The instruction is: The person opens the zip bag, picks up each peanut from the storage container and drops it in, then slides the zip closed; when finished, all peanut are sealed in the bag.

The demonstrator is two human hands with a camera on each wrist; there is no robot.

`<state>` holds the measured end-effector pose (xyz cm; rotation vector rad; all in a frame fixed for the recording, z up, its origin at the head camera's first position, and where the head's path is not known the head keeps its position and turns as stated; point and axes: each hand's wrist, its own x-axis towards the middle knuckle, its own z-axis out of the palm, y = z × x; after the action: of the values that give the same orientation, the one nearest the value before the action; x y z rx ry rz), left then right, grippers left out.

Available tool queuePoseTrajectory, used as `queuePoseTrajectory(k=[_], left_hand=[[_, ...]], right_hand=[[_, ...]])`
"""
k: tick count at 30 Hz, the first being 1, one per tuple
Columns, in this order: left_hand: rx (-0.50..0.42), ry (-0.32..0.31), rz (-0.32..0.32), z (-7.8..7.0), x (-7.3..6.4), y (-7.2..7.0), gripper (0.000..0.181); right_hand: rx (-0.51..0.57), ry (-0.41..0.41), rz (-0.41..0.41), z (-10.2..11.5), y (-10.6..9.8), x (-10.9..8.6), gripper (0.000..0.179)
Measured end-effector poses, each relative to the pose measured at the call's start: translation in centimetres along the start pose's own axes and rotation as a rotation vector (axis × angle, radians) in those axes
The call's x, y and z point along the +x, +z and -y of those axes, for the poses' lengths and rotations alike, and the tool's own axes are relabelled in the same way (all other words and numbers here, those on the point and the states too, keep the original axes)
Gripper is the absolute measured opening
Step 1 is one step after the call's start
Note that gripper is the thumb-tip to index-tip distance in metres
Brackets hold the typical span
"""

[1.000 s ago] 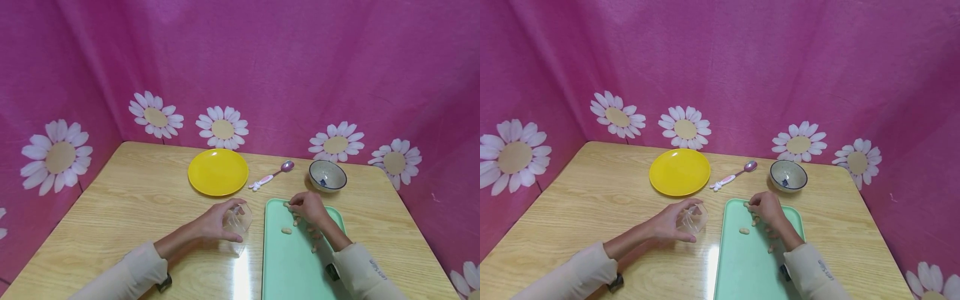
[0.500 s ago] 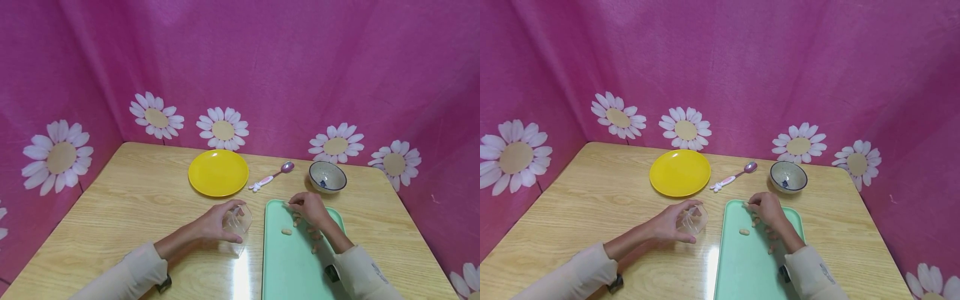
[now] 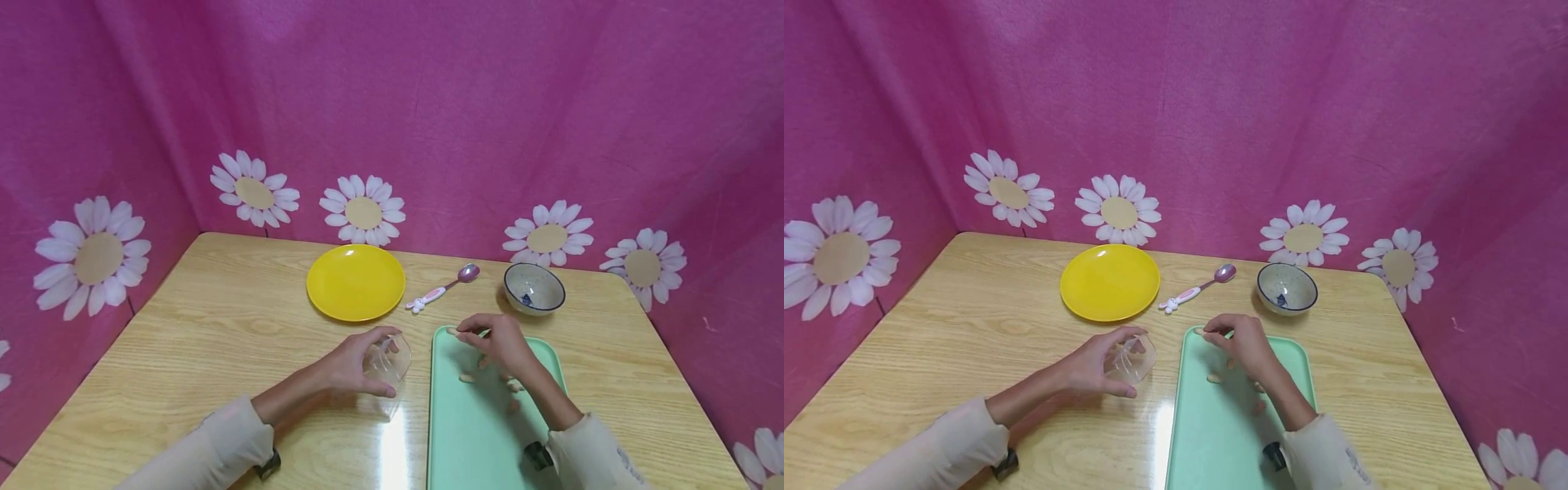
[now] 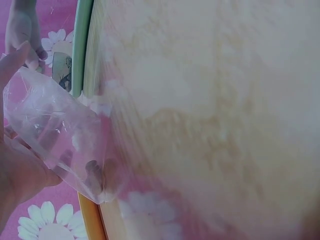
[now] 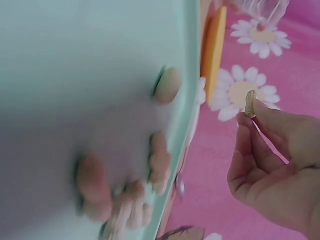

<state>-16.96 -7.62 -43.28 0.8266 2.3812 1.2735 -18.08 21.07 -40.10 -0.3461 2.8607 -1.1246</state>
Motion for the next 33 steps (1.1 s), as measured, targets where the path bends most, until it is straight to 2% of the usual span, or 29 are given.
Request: queuePoseTrajectory(k=[5,10,17,24,28,33], left_hand=[[-0.003,0.004,0.003,0.0,0.0,0.1,0.086],[0.002,0.007,0.009,0.2,0.0,0.2,0.086],[0.020,0.017,-0.002,0.0,0.0,0.1,0.087],[0.032,0.041,-0.006,0.1,0.0,0.1,0.087],[0.034,0.063,-0.010,0.1,0.0,0.1,0.087],[0.034,0.056,-0.007,0.2,0.0,0.1,0.086]], right_hand=[[0.018,0.005,0.029,1.5,0.7,-0.6,0.010],[0.039,-0.065,0.044,2.9,1.6,-1.1,0.010],[0.052,-0.165,0.111,4.2,3.3,-1.3,0.012],[0.077,-0.245,0.114,5.1,4.4,-1.1,0.010],[0.078,-0.252,0.123,5.2,4.5,-1.2,0.010],[0.051,-0.220,0.117,4.9,3.9,-1.3,0.011]])
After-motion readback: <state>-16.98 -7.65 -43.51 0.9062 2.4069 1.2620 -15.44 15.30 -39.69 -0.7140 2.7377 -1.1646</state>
